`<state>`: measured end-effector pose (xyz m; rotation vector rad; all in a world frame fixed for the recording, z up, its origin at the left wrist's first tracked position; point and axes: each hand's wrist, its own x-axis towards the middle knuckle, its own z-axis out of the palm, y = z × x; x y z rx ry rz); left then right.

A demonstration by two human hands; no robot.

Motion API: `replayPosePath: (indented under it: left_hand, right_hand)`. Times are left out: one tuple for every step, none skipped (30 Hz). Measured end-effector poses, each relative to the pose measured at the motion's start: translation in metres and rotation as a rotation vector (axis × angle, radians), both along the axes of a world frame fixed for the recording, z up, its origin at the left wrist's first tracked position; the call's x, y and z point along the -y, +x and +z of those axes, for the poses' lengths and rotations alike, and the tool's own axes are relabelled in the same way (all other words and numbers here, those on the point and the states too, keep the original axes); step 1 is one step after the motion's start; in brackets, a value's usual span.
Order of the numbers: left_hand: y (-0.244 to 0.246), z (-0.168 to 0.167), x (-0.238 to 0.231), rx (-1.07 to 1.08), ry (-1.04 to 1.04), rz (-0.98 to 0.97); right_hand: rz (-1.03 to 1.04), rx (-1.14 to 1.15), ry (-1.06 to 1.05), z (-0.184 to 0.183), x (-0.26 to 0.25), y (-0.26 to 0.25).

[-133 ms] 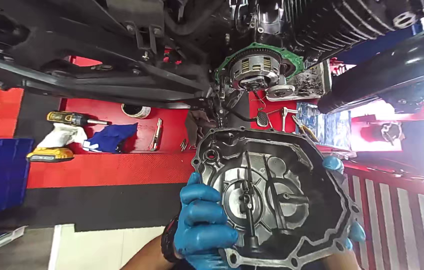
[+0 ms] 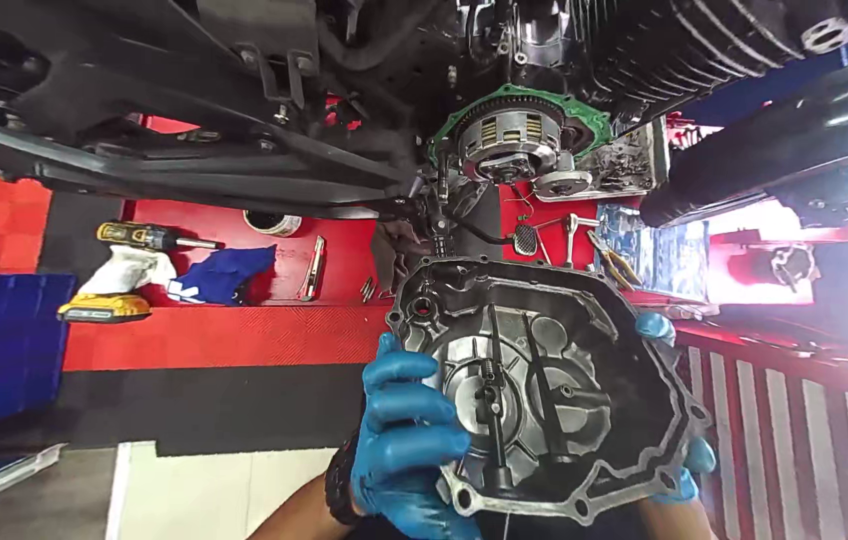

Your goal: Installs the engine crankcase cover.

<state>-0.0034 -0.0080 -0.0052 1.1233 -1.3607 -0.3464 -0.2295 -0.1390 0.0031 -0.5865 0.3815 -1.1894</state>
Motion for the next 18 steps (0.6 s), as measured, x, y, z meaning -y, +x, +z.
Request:
replayPosePath:
  left_hand:
    - [-0.002, -0.001, 0.005, -0.03, 0.023, 0.027]
    - [-0.004, -0.002, 0.009, -0.057, 0.055, 0.067]
    - [-0.007, -0.003, 0.014, -0.083, 0.091, 0.103]
    - [-0.009, -0.004, 0.019, -0.123, 0.127, 0.126]
    - [-0.012, -0.003, 0.025, -0.183, 0.157, 0.121]
    - [-0.014, -0.003, 0.03, -0.244, 0.183, 0.112]
    - [-0.016, -0.006, 0.034, -0.299, 0.197, 0.102]
    - [-0.018, -0.009, 0.038, -0.351, 0.216, 0.089]
    - [-0.019, -0.013, 0.04, -0.392, 0.239, 0.079]
    - [-0.02, -0.016, 0.043, -0.402, 0.257, 0.084]
    - [-0.02, -0.018, 0.048, -0.405, 0.264, 0.095]
    - [-0.021, -0.019, 0.054, -0.412, 0.268, 0.107]
    - [-0.021, -0.02, 0.058, -0.416, 0.274, 0.117]
    - [-0.021, -0.021, 0.063, -0.425, 0.285, 0.13]
    - [-0.022, -0.021, 0.066, -0.43, 0.3, 0.137]
    - [-0.022, -0.022, 0.069, -0.443, 0.313, 0.147]
    - [-0.021, -0.024, 0.074, -0.446, 0.32, 0.165]
    - [-0.019, -0.025, 0.078, -0.468, 0.331, 0.18]
  right_hand:
    - [0.047, -0.097, -0.175, -0.03, 0.005, -0.014]
    - [0.069, -0.228, -0.252, -0.042, 0.007, -0.022]
    - [0.067, -0.316, -0.268, -0.041, 0.009, -0.024]
    - [0.069, -0.377, -0.266, -0.031, 0.011, -0.02]
    - [0.067, -0.428, -0.238, -0.013, 0.013, -0.012]
    - [0.046, -0.491, -0.156, 0.01, 0.017, -0.001]
    - [0.073, -0.501, -0.125, 0.018, 0.019, 0.0]
    - [0.091, -0.465, -0.12, 0.01, 0.021, -0.004]
    - [0.104, -0.407, -0.133, -0.012, 0.021, -0.014]
    - [0.117, -0.371, -0.13, -0.034, 0.02, -0.025]
    - [0.151, -0.358, -0.133, -0.05, 0.022, -0.032]
    - [0.177, -0.348, -0.115, -0.058, 0.027, -0.035]
    - [0.196, -0.337, -0.079, -0.06, 0.033, -0.036]
    - [0.204, -0.327, -0.039, -0.061, 0.039, -0.034]
    - [0.219, -0.317, -0.013, -0.06, 0.047, -0.032]
    - [0.237, -0.317, 0.004, -0.06, 0.055, -0.03]
    - [0.26, -0.32, 0.006, -0.06, 0.064, -0.027]
    - [0.274, -0.333, 0.023, -0.061, 0.071, -0.022]
